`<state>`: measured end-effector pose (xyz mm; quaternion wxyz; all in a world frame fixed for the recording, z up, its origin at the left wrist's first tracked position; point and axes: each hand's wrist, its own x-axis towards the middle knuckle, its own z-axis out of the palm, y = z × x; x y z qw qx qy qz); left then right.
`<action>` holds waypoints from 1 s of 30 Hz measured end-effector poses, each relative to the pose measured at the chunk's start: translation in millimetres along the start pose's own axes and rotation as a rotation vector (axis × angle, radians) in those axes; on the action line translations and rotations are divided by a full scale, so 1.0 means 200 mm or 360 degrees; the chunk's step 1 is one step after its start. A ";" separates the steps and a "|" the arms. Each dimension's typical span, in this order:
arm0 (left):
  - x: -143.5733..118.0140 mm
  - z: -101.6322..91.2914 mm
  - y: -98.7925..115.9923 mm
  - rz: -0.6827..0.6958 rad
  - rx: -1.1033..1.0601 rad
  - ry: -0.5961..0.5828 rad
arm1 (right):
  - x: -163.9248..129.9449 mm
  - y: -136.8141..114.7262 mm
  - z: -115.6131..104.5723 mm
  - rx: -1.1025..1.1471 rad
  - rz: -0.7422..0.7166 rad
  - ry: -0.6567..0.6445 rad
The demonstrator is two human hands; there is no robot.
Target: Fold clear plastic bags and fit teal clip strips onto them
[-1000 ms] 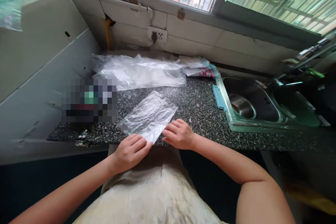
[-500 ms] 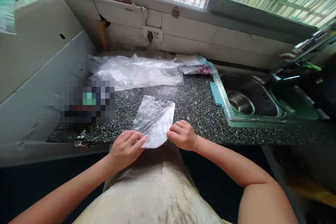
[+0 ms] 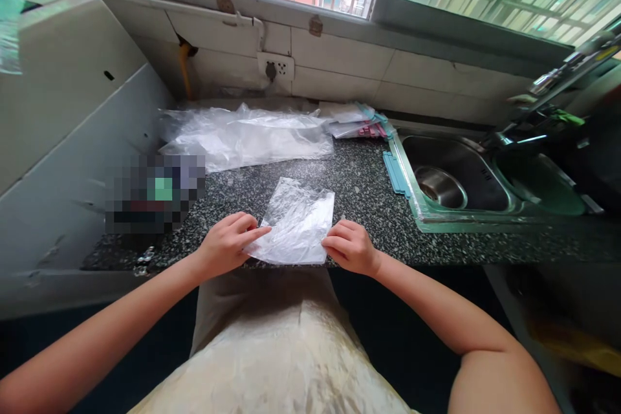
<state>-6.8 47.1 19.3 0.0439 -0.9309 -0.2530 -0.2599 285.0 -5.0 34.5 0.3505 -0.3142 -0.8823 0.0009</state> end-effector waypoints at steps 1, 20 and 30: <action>0.02 0.00 -0.02 0.0024 -0.0035 -0.0018 | -0.01 0.01 0.00 0.0007 0.0018 0.0003; 0.10 -0.06 -0.01 0.0003 -0.0515 -0.0299 | -0.02 0.11 0.01 -0.0349 0.0125 -0.0357; 0.17 -0.06 -0.07 -0.0732 -0.1012 -0.0515 | 0.00 0.13 0.01 -0.0197 0.0277 -0.0409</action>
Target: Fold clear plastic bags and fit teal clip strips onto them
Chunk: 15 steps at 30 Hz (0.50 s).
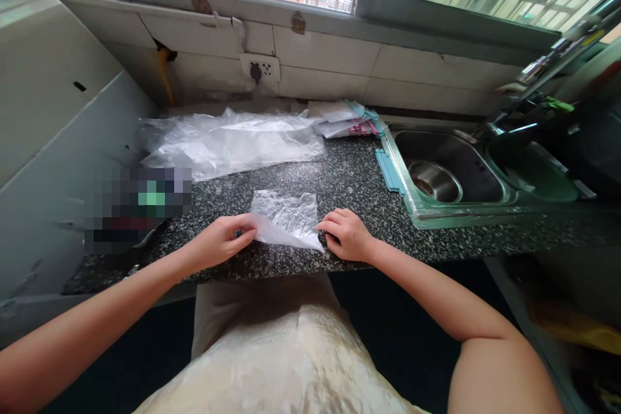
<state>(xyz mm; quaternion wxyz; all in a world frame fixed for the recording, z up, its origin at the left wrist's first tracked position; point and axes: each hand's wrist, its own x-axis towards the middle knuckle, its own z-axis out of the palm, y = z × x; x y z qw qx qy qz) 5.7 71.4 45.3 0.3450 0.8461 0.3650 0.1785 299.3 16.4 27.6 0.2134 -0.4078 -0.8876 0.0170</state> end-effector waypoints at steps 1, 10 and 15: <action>0.00 0.00 0.00 -0.0022 -0.0030 0.0008 | 0.00 0.00 0.00 0.0019 0.0005 -0.0017; 0.01 0.01 -0.02 -0.0206 -0.0103 0.0179 | 0.04 0.02 0.06 0.0226 0.0181 0.0040; 0.00 0.02 -0.04 -0.0118 0.0037 0.0384 | 0.06 0.00 0.05 0.0209 0.0379 -0.0064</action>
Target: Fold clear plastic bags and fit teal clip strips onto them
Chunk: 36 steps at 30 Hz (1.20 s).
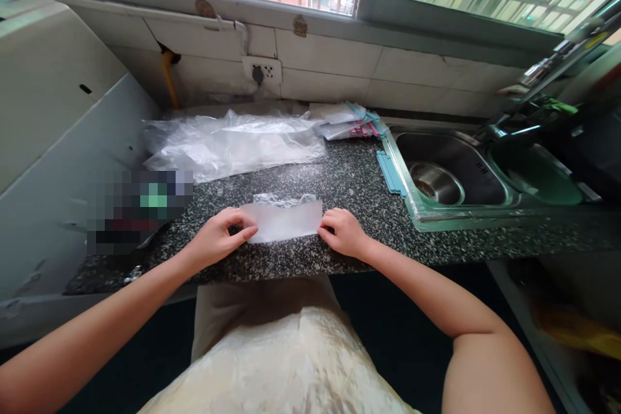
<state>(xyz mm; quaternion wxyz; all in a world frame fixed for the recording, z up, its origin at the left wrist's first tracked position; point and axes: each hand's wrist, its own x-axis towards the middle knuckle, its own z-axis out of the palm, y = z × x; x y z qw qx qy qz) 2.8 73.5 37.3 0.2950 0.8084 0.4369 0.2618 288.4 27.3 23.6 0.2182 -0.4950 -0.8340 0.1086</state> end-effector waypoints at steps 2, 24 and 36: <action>0.00 0.01 -0.01 -0.0011 0.0043 0.0042 | 0.01 -0.02 -0.01 -0.0070 0.0086 -0.0025; 0.00 0.06 -0.01 0.0817 0.0662 0.0310 | 0.02 -0.11 -0.11 -0.0488 0.0737 -0.0260; 0.00 0.13 -0.03 0.1044 0.0892 0.0113 | 0.00 -0.04 -0.01 -0.0994 -0.0398 0.0054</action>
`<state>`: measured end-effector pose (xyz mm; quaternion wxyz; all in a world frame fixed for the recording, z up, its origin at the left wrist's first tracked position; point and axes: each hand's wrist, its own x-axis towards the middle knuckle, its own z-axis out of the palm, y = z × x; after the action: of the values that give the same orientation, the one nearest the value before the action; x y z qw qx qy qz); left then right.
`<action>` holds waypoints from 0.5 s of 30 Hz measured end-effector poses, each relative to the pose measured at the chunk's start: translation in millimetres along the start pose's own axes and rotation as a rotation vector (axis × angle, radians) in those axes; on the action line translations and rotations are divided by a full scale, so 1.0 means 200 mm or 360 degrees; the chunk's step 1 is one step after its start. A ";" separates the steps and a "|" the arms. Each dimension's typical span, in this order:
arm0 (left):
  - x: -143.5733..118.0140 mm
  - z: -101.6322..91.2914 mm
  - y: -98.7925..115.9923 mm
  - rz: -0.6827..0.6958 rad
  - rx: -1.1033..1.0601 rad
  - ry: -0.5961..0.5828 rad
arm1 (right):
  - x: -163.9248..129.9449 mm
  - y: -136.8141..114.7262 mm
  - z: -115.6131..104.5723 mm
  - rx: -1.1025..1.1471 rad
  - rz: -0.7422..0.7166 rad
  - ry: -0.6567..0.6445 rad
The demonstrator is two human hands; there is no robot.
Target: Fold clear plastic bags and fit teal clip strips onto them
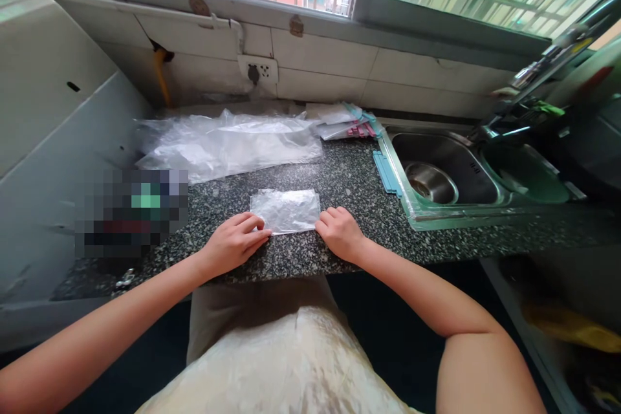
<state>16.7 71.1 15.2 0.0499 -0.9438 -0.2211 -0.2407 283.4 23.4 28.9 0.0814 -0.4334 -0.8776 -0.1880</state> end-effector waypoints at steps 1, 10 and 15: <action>0.00 0.00 0.00 -0.0012 -0.0004 0.0000 | 0.00 0.00 0.00 -0.0011 -0.0016 0.0004; -0.01 0.00 -0.01 -0.0212 0.0018 0.0132 | 0.07 0.10 -0.12 0.0212 -0.0048 -0.0090; -0.01 0.01 -0.01 -0.0229 0.0060 0.0292 | 0.09 0.17 -0.18 0.0437 0.0026 -0.0167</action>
<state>14.9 73.3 13.5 0.0705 -0.8984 -0.2872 -0.3248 297.4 41.5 75.7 0.0955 -0.4345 -0.8946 -0.0427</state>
